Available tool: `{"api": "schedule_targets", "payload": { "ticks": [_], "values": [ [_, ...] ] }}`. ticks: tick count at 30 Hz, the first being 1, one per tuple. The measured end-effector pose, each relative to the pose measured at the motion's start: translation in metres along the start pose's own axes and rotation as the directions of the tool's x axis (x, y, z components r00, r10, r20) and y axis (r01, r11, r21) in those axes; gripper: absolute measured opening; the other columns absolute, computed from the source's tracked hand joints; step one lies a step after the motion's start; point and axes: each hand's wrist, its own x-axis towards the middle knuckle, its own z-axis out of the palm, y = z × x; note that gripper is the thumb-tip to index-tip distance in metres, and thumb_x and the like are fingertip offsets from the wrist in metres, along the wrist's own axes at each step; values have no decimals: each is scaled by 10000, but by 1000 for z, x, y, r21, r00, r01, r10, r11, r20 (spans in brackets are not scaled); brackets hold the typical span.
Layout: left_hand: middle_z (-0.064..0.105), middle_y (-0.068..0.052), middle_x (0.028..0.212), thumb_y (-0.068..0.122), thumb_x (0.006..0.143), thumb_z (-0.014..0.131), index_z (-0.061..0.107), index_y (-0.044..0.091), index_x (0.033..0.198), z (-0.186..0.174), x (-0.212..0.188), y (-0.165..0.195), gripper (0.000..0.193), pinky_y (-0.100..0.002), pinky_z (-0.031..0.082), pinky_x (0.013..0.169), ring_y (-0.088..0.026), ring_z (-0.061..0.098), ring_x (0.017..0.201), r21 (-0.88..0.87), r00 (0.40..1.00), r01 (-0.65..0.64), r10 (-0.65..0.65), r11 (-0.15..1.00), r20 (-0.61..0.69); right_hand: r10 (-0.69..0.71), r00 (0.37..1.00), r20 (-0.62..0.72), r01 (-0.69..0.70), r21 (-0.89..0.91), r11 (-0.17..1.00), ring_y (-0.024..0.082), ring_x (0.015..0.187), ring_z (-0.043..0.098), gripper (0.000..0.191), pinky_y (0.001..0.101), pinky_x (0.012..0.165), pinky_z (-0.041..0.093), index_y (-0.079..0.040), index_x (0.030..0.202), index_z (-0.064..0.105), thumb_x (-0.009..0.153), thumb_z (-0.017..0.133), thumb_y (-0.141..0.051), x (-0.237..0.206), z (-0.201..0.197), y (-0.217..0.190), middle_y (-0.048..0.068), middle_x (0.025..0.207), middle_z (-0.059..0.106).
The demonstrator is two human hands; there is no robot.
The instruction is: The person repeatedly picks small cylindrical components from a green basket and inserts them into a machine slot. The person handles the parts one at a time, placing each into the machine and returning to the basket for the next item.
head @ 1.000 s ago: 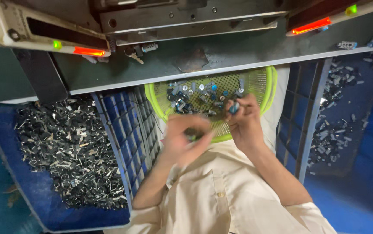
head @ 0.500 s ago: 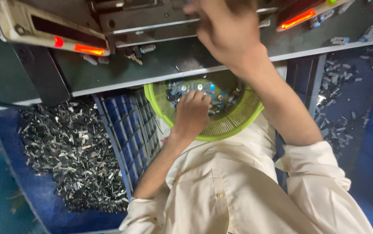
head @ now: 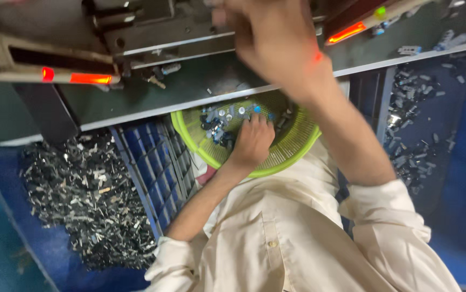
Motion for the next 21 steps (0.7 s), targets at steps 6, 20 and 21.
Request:
{"api": "schedule_targets", "payload": {
  "ticks": [6, 20, 21],
  "values": [
    [661, -75, 974, 158, 812, 814, 645, 63, 957, -54, -32, -17, 242, -415, 506, 839, -299, 632, 1032, -622, 955, 290, -172, 728, 244, 69, 995, 77, -80, 161, 984, 281, 959, 693, 390, 394, 856, 530, -80, 985, 691, 640, 720, 99, -113, -25, -40, 46, 1059, 697],
    [693, -47, 1130, 90, 763, 873, 718, 106, 1049, -114, -9, -18, 326, -369, 501, 957, -246, 651, 1064, -906, 948, -18, -282, 422, -150, 675, 543, 499, -499, 839, -219, 141, 991, 664, 212, 288, 876, 520, -7, 1089, 673, 929, 785, -89, -251, 33, -49, 41, 1056, 704],
    [693, -55, 1148, 91, 764, 870, 713, 98, 1068, -115, -10, -18, 342, -374, 501, 962, -249, 655, 1073, -904, 955, -20, -261, 427, -144, 688, 546, 477, -503, 844, -186, 137, 982, 663, 213, 286, 867, 522, -12, 1087, 670, 924, 788, -81, -250, 32, -49, 38, 1049, 703]
  ]
}}
